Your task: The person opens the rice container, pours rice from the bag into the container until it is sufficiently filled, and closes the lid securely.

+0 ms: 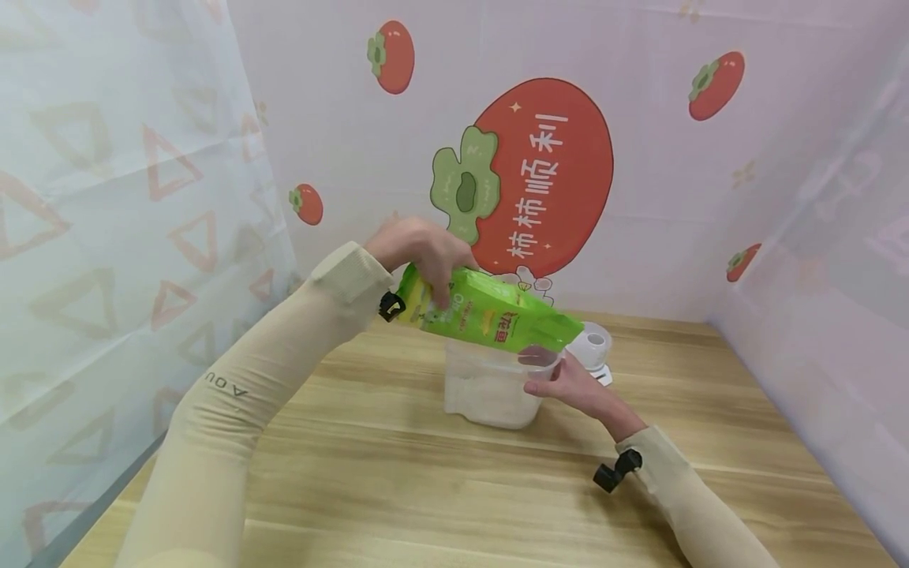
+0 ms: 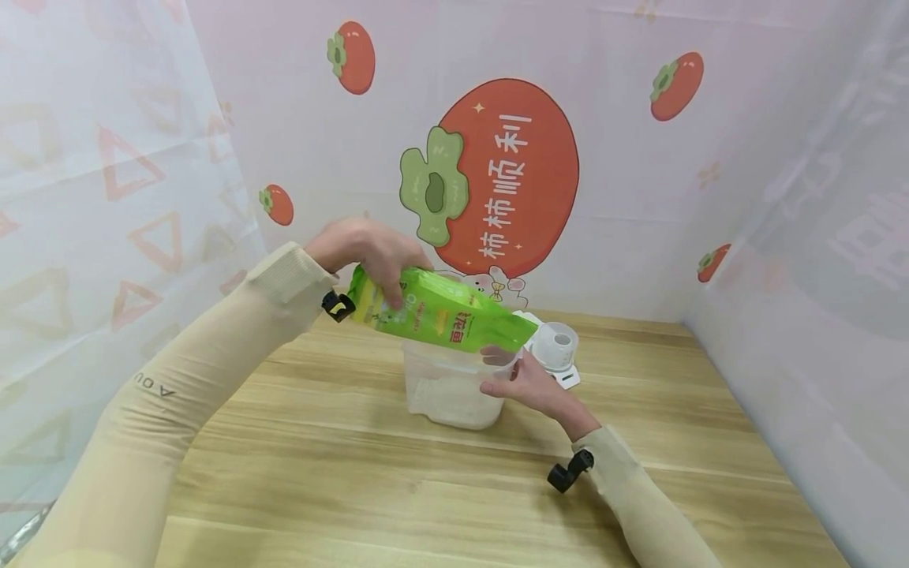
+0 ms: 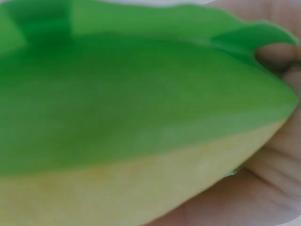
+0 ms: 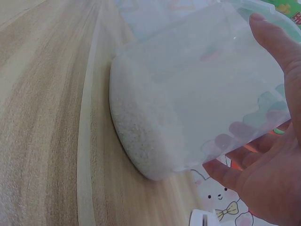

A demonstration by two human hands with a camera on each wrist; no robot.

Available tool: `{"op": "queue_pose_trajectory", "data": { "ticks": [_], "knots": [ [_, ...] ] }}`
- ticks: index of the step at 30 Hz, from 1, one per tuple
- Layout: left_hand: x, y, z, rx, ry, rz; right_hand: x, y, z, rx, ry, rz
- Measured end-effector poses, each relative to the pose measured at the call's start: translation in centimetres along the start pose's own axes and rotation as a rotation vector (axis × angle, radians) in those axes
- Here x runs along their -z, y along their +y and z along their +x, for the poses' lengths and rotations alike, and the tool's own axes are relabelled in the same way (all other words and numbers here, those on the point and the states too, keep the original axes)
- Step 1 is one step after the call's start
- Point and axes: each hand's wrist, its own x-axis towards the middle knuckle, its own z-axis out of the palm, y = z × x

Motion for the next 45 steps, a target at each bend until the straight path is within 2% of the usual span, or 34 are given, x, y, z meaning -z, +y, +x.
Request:
{"op": "queue_pose_trajectory", "data": {
  "ticks": [15, 31, 45],
  "knots": [
    [-0.1, 0.5, 0.1, -0.023, 0.005, 0.053, 0.1, 0.1, -0.1, 0.029, 0.007, -0.034],
    [0.2, 1.9, -0.6, 0.040, 0.023, 0.081, 0.1, 0.4, 0.0, 0.032, -0.006, 0.003],
    [0.3, 2.9, -1.4, 0.081, 0.053, 0.163, 0.1, 0.5, 0.0, 0.032, -0.021, 0.021]
  ]
}}
